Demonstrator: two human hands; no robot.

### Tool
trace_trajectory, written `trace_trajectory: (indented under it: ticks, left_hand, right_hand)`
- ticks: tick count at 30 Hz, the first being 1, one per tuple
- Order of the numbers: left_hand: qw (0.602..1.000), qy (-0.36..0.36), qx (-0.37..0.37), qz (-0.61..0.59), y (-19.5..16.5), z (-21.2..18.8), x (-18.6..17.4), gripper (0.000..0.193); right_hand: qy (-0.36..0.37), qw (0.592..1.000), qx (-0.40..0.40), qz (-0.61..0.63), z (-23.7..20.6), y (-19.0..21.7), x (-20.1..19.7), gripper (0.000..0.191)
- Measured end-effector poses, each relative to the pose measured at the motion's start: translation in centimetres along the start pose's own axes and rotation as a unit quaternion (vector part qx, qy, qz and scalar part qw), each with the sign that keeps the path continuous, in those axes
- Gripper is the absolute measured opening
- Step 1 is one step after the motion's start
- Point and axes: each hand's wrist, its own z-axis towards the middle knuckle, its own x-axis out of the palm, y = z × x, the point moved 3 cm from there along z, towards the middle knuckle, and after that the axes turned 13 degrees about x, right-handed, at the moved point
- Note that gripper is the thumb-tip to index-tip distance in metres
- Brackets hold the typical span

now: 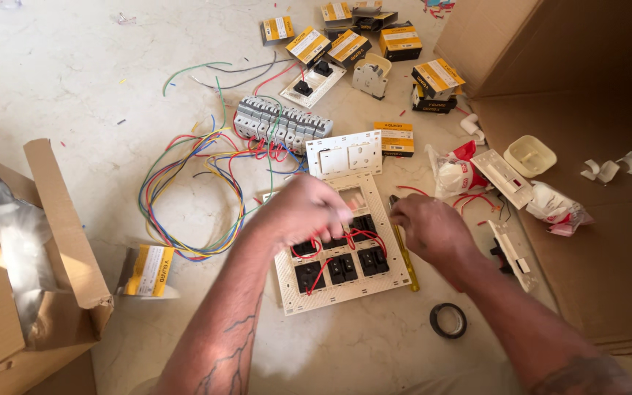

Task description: The person connects wires to terminal blocks on an electrical switchboard using a screwdriver and pliers. They strip insulation from wires, insert them into terminals, and tighten screws to secure the connections.

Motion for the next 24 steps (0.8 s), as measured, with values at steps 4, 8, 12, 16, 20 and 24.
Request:
trace_trajectory:
  ticks: [4,8,12,16,20,24]
  left_hand:
    - [0.987,-0.149,0.028,0.046,1.1,0.4,-1.9,0.014]
    - [0.987,-0.161,0.004,0.003,2.6,1.0,-0.2,0.014]
    - [0.987,-0.143,-0.037,0.066,3.8,1.4,0.9,0.017]
    - [0.992,-0.105,-0.036,0.058,4.7,2.1,2.1,0.015]
    - [0.997,-0.063,-0.048,0.000,5.4,2.5,5.1,0.014]
    - [0.993,-0.015,-0.062,-0.103,5.2,2.0,7.7,0.020]
  right_hand:
    - [0.036,0.990,-0.091,0.097,-0.5,1.0,1.1,0.021]
    - [0.054,0.990,-0.122,0.039,-1.4,2.3,2.4,0.028]
    - [0.111,0.987,-0.114,-0.006,-0.7,1.5,1.0,0.018]
    - [0.176,0.983,-0.045,0.019,0.0,0.4,-1.3,0.018]
    - [0.181,0.982,-0.027,0.035,-0.5,0.9,-2.6,0.019]
    - [0.134,0.984,0.040,0.106,-0.7,1.4,-3.3,0.023]
